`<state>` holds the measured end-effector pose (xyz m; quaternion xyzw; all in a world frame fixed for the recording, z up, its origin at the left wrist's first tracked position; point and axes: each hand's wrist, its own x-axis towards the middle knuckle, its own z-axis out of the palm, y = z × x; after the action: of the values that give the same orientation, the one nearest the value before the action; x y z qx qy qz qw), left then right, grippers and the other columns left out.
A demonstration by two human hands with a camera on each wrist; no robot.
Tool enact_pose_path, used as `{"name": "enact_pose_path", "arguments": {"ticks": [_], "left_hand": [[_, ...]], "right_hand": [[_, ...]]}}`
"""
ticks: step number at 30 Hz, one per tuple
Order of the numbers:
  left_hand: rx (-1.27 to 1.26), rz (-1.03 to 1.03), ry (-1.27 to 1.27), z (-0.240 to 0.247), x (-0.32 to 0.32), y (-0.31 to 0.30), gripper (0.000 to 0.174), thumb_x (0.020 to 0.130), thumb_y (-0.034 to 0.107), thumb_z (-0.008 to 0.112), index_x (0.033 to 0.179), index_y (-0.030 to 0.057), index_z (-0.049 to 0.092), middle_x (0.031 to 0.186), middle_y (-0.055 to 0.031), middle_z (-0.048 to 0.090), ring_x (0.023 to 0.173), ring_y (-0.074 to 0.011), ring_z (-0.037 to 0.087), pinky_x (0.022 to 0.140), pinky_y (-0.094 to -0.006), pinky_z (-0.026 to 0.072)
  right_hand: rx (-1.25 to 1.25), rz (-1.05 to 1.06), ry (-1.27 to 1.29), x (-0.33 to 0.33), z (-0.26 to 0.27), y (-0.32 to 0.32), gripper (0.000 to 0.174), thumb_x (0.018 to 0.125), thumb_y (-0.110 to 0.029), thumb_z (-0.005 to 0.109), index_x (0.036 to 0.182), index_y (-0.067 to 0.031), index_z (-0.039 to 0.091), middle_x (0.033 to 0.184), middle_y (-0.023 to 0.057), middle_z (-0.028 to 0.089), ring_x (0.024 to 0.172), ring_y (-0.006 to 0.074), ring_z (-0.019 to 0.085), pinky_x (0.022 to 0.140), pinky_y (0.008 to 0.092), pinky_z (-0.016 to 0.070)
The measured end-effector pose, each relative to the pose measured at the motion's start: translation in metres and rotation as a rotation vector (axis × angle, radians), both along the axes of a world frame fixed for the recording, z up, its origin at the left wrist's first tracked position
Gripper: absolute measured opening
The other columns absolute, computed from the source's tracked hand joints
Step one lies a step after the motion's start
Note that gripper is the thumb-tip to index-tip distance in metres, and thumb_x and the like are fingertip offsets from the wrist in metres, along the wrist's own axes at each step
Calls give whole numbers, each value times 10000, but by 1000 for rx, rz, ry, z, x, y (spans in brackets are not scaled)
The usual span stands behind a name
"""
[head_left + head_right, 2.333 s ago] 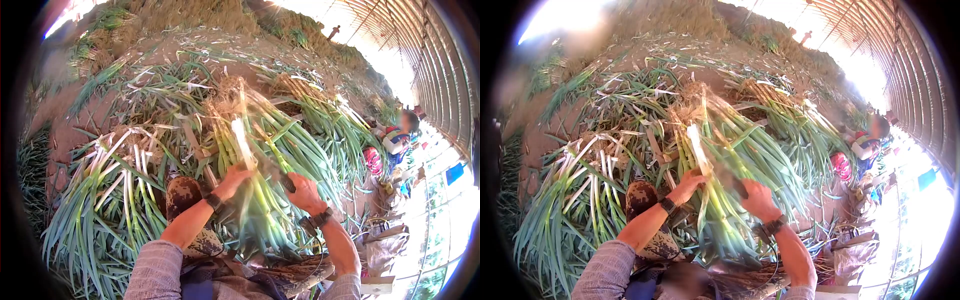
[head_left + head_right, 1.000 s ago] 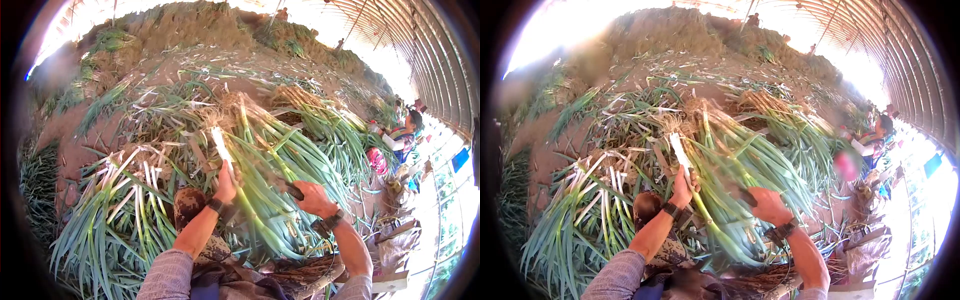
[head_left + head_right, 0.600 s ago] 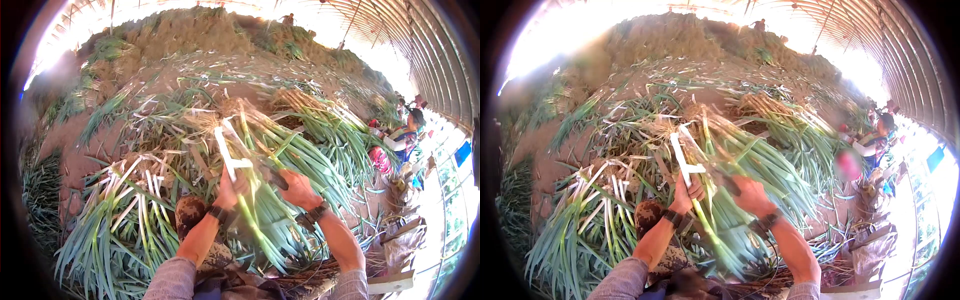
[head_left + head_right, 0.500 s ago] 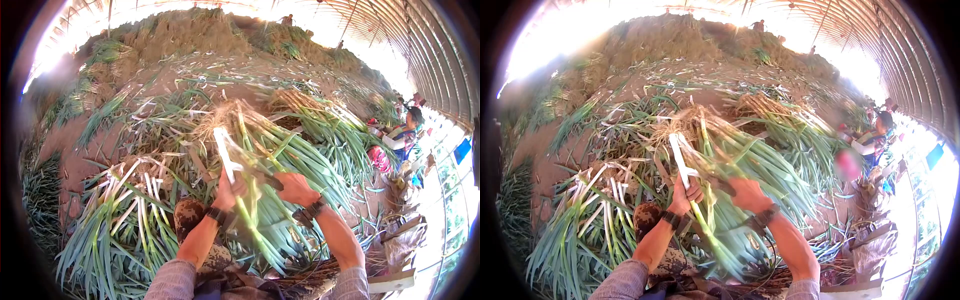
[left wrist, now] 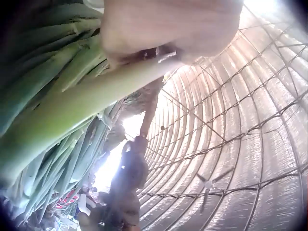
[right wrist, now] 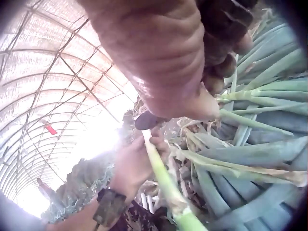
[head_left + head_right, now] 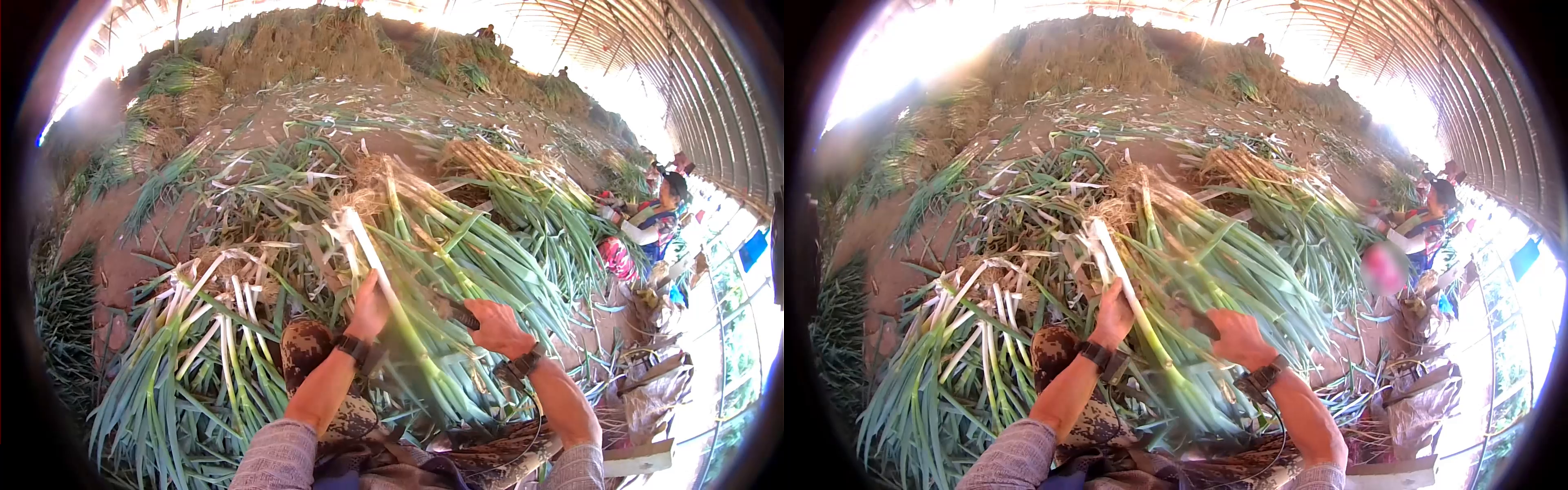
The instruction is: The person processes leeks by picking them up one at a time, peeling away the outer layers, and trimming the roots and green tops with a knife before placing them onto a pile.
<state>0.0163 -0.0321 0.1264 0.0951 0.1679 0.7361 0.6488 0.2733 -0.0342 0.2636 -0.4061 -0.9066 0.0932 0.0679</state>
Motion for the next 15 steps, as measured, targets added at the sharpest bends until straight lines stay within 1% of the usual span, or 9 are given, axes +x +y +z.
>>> {"name": "enact_pose_path", "arguments": {"ticks": [1,2,4,6,9,11,12,14,15], "left_hand": [[55,-53,-21,-3,-1,1,248,979,297,610,1119,93,596,931,-21,612,880,-209,617,781,-425,528],[58,-59,-19,-5,0,3,248,979,297,610,1119,93,596,931,-21,612,880,-209,617,781,-425,528],[63,-40,92,0,3,2,260,971,312,627,1107,92,600,940,-22,614,900,-207,613,778,-420,531],[96,-42,101,3,2,1,269,964,319,638,1104,92,602,937,-25,613,911,-207,613,786,-419,533],[69,-32,105,9,0,-2,271,952,310,657,1106,93,603,944,-31,616,920,-209,615,793,-422,533],[44,-110,95,14,1,-8,272,973,343,618,1081,96,583,922,-25,602,887,-197,604,783,-415,527],[44,-112,98,14,-1,-7,272,973,343,618,1081,96,583,922,-25,602,887,-197,604,783,-415,527],[28,-109,11,11,-2,-8,299,1007,396,537,1046,100,552,848,-9,561,784,-179,567,690,-403,507],[-83,-133,-51,22,-1,-10,375,1031,469,431,998,107,522,757,9,477,676,-157,488,587,-369,447]], "right_hand": [[-3,-20,25,-4,5,-2,303,753,-155,656,1036,-66,593,889,195,637,844,411,613,721,509,480],[-7,-41,49,-8,9,-3,323,749,-155,657,1053,-67,593,890,196,637,848,412,613,720,508,481],[11,-25,79,-13,11,2,335,752,-150,653,1070,-65,593,891,195,636,849,411,613,718,507,480],[28,-2,113,-19,13,4,347,754,-146,649,1086,-63,593,892,194,636,850,411,613,715,506,480],[103,19,159,-32,21,8,354,757,-149,639,1099,-66,602,898,190,636,844,411,614,711,500,480],[29,-10,85,-40,25,12,321,749,-168,625,1057,-81,607,852,182,635,821,409,615,705,498,475],[29,-12,88,-40,25,17,321,749,-168,625,1057,-81,607,852,182,635,821,409,615,705,498,475],[-57,-53,-33,-38,20,26,277,737,-195,615,998,-104,608,798,170,631,801,406,617,695,502,467],[-56,-51,-34,-35,19,26,277,737,-195,615,998,-104,608,798,170,631,801,406,617,695,502,467]]}}
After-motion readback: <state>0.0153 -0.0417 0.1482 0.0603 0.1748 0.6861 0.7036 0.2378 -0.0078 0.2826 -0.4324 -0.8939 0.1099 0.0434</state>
